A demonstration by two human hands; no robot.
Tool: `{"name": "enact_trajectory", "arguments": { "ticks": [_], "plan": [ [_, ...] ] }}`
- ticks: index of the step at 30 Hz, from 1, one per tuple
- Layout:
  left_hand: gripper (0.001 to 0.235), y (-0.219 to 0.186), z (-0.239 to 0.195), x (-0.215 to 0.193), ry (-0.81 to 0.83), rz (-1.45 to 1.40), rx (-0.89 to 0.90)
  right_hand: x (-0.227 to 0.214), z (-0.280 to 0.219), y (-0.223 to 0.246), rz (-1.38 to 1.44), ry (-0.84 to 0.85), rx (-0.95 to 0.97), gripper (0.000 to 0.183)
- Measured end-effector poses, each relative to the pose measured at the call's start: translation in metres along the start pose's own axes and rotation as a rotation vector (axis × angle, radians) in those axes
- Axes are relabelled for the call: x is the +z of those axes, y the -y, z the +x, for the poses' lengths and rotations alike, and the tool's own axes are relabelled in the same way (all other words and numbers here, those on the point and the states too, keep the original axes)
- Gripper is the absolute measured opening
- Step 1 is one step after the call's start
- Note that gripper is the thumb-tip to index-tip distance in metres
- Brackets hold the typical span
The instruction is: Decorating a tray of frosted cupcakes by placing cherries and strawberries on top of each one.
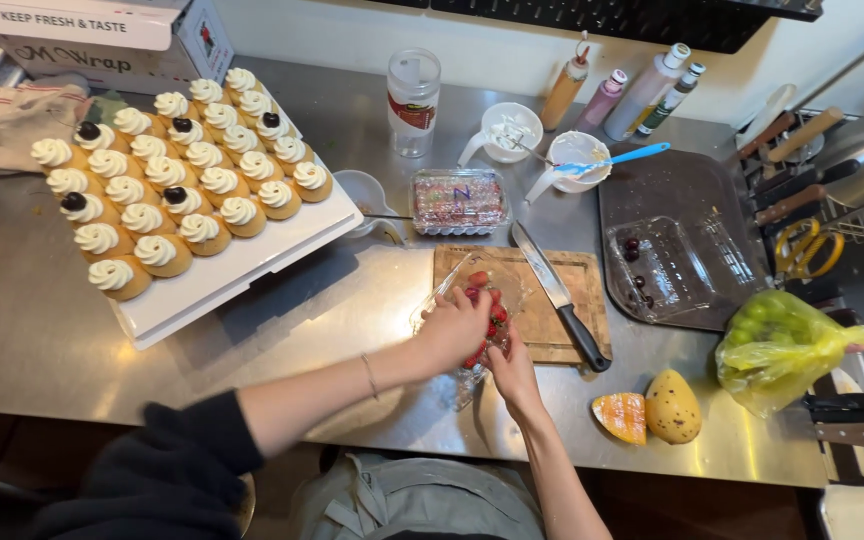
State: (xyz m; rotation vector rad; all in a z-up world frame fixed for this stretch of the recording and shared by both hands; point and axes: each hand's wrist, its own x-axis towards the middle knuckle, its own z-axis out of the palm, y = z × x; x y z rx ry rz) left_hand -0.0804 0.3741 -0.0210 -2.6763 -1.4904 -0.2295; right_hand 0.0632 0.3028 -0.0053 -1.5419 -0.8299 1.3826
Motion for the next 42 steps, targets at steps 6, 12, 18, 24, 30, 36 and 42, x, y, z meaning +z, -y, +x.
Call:
{"name": "enact_trajectory", "arguments": {
  "ticks": [6,12,18,24,30,36,42],
  "plan": [
    [0.082,0.082,0.05,-0.127,0.443,-0.766,-0.087,-0.05,0.022,-0.039,0.108,-0.126,0.048,0.056],
    [0.036,0.133,0.064,0.009,-0.422,-1.563,-0.647,-0.043,0.054,-0.045,0.277,-0.37,0.005,0.071],
    [0.063,0.158,0.115,0.165,-0.596,-1.472,-1.242,0.0,0.007,0.019,0.272,-0.475,-0.019,0.089],
    [0.011,0.166,0.088,0.146,-0.601,-1.526,-1.159,0.032,-0.07,0.032,0.054,-0.673,-0.292,0.06],
    [0.029,0.126,-0.092,0.051,-0.315,-1.324,-0.865,0.092,-0.103,0.0,-0.341,-0.354,-0.616,0.031],
    [0.028,0.139,-0.199,0.016,0.141,-1.339,-0.738,0.164,-0.092,0.003,-0.728,-0.077,-0.707,0.04],
    [0.023,0.176,-0.223,0.026,0.382,-1.152,-0.304,0.228,-0.013,0.031,-0.861,-0.139,-0.834,0.053]
  ]
}}
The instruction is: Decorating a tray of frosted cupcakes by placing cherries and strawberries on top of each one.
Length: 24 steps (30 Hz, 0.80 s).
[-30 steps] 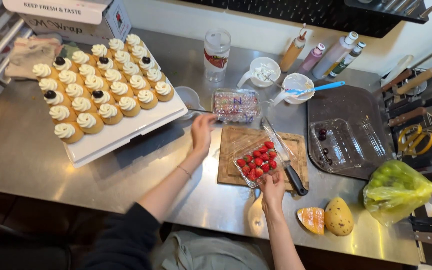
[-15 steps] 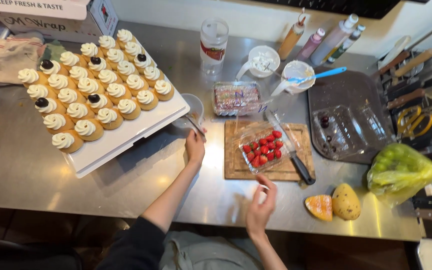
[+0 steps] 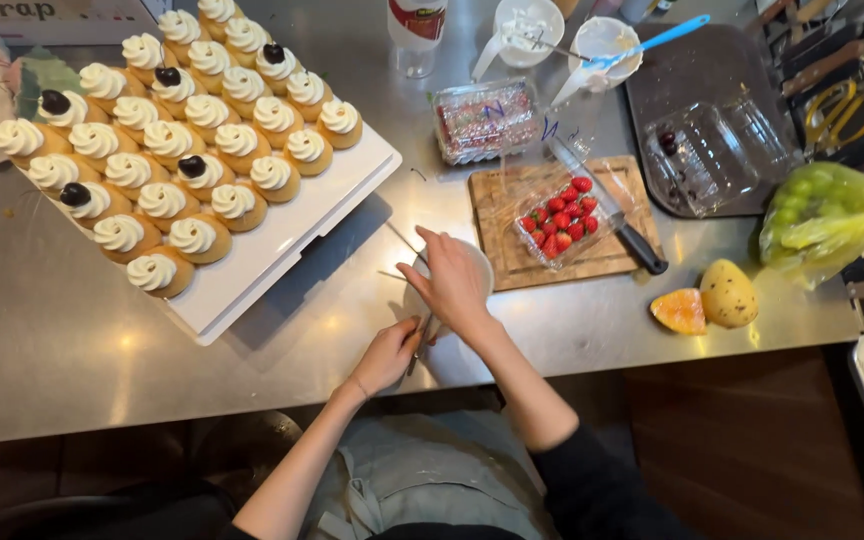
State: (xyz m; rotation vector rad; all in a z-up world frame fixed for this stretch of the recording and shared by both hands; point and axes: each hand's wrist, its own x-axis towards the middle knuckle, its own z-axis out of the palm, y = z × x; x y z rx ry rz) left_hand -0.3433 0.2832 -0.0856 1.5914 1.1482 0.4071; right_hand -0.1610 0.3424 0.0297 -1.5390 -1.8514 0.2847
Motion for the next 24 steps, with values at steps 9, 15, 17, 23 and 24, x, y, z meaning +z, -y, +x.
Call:
{"name": "enact_trajectory", "arguments": {
  "ticks": [9,15,17,23,24],
  "plan": [
    [0.034,-0.036,0.008,-0.031,0.005,-0.1,0.027,-0.075,-0.023,-0.031,0.003,0.009,0.194,0.027],
    [0.026,-0.059,0.029,-0.05,-0.016,-0.071,0.006,-0.082,-0.059,-0.062,0.045,-0.252,0.135,0.03],
    [0.028,-0.071,0.029,-0.054,0.012,-0.073,-0.02,-0.078,-0.062,-0.072,-0.031,-0.239,0.042,0.023],
    [0.048,-0.11,0.01,-0.055,-0.366,0.324,0.062,-0.085,-0.012,-0.077,0.036,0.023,-0.078,0.018],
    [0.048,-0.118,0.005,-0.044,-0.371,0.323,0.057,-0.085,-0.009,-0.08,0.039,0.027,-0.082,0.018]
  ]
}}
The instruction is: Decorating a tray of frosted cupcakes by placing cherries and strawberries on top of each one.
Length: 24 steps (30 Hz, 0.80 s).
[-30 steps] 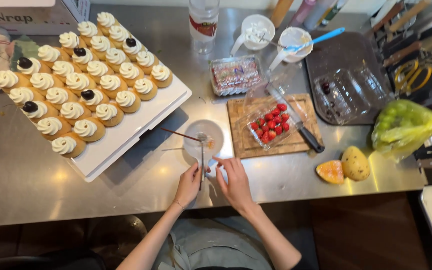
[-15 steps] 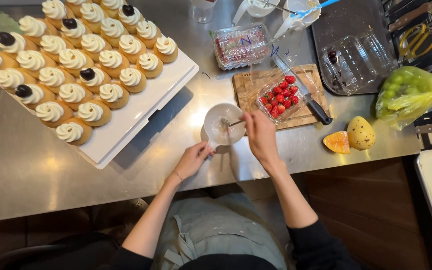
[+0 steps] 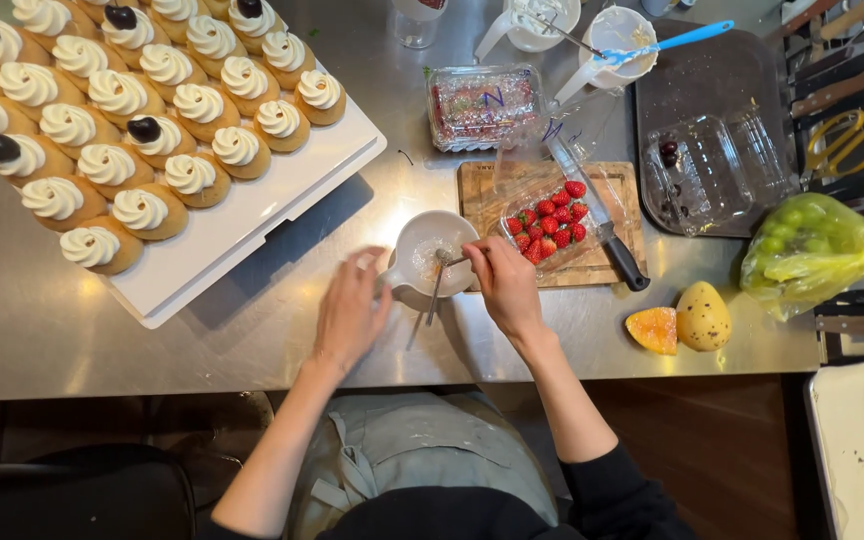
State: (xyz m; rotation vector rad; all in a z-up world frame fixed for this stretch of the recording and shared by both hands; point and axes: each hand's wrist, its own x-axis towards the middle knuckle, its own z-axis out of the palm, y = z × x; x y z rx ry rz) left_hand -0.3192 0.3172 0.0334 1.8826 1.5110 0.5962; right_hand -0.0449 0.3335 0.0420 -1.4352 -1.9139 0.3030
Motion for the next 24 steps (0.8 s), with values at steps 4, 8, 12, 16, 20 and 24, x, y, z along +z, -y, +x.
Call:
{"name": "enact_trajectory", "arguments": {
  "ticks": [4,8,12,16,20,24],
  "plan": [
    [0.058,-0.024,-0.015,0.02,-0.003,-0.019,0.421,0.009,0.007,-0.015,0.07,-0.026,0.064,0.02],
    [0.026,-0.012,0.003,0.053,-0.267,-0.286,0.278,0.001,0.011,-0.021,0.179,-0.009,0.129,0.023],
    [0.026,0.0,0.037,0.043,-0.391,-0.396,0.153,-0.02,0.003,-0.016,0.228,0.024,0.141,0.022],
    [0.019,0.009,0.048,0.043,-0.468,-0.307,0.212,-0.033,-0.019,-0.008,0.223,0.065,0.175,0.022],
    [0.014,-0.003,0.05,0.029,-0.507,-0.217,0.244,-0.037,-0.031,-0.002,0.223,-0.102,0.162,0.028],
    [0.014,0.001,0.053,0.028,-0.511,-0.224,0.237,-0.014,-0.026,0.007,0.205,-0.187,0.208,0.026]
  ]
}}
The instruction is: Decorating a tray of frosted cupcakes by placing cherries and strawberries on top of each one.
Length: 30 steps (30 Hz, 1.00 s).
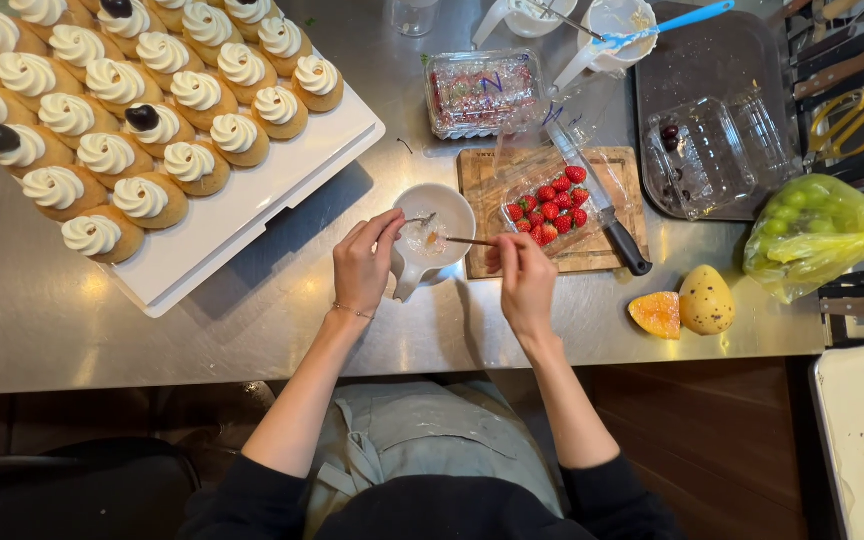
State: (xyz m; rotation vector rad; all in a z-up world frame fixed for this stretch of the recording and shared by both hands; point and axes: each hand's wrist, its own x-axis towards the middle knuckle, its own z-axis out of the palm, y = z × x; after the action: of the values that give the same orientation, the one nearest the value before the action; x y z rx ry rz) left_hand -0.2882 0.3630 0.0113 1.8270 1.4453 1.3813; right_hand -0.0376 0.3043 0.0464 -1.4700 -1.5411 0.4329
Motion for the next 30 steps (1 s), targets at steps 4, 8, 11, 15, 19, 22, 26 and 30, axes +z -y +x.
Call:
{"name": "enact_trajectory", "arguments": {
  "ticks": [4,8,11,15,19,22,26,30],
  "plan": [
    [0.015,0.012,0.002,0.002,0.017,0.031,0.019,0.019,-0.002,-0.008,-0.03,0.014,0.019,0.021],
    [0.014,0.018,0.001,0.005,0.027,0.046,0.06,0.024,-0.003,0.006,-0.178,-0.022,-0.129,0.019],
    [0.014,0.016,0.001,0.004,0.025,0.055,0.085,0.028,-0.007,0.007,-0.132,-0.023,-0.139,0.018],
    [0.014,0.019,-0.001,0.006,0.031,0.037,0.1,0.022,-0.009,0.012,-0.119,0.009,-0.18,0.017],
    [0.014,0.018,-0.001,0.008,0.036,0.028,0.085,0.024,-0.005,0.007,-0.106,0.093,-0.199,0.018],
    [0.015,0.016,0.005,0.009,0.036,0.028,0.085,0.02,-0.001,0.007,-0.116,0.252,-0.186,0.017],
    [0.015,0.018,0.005,0.009,0.039,0.052,0.072,0.002,0.007,0.031,-0.059,0.248,-0.131,0.022],
    [0.015,0.014,0.005,0.007,0.042,0.036,0.072,0.01,0.011,0.015,-0.056,0.32,-0.085,0.021]
  ]
}}
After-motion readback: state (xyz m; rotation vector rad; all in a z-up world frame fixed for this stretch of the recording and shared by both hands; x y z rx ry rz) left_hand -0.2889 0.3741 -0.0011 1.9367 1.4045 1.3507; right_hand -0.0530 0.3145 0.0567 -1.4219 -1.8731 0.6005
